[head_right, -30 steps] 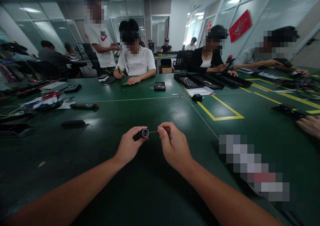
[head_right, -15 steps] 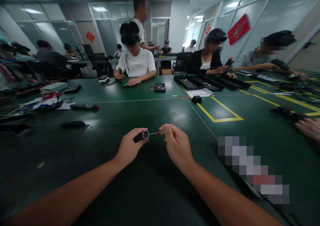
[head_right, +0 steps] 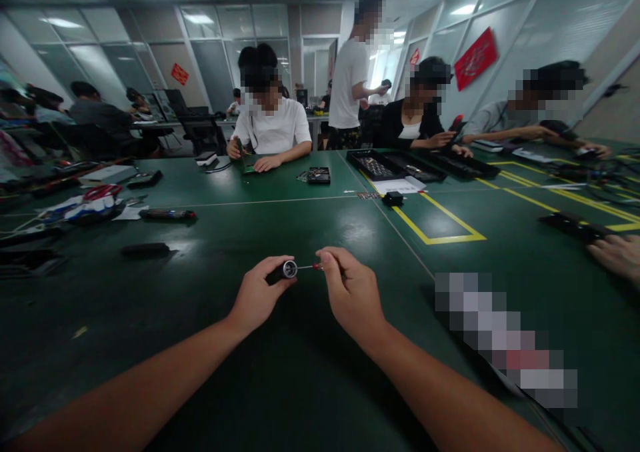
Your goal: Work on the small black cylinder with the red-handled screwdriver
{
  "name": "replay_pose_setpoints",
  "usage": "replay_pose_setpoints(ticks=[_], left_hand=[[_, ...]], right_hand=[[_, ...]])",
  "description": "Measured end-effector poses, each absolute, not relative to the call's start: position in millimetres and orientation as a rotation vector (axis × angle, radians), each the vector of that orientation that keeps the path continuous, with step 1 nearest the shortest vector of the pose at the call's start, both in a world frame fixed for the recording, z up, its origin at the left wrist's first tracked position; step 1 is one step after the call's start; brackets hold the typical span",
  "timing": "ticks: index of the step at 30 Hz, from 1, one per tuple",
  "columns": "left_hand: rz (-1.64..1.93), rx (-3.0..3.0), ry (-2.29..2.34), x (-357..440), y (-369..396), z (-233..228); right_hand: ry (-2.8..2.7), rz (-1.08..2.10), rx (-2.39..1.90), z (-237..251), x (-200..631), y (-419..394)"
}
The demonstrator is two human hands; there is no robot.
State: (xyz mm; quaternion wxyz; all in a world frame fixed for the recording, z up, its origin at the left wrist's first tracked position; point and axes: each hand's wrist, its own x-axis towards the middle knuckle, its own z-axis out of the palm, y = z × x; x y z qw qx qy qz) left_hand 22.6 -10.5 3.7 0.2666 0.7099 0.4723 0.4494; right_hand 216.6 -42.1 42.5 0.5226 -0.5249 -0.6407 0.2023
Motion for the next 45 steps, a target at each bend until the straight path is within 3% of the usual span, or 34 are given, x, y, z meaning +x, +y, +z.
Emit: replay_pose_setpoints(ticks=[9, 16, 27, 45], left_hand=[[1.228, 2.001, 1.304, 22, -10, 5], [1.201, 2.157, 1.275, 15, -2, 10], [1.163, 2.131, 1.318, 15, -4, 7], [1.132, 2.209, 1.314, 16, -5, 9]], right_hand=[[-1.448, 0.563, -1.181, 39, 213, -41], [-0.92, 1.179, -1.074, 25, 222, -13], [-1.194, 0.808, -1.128, 25, 217, -23], [-1.419, 0.573, -1.216, 35, 217, -38]])
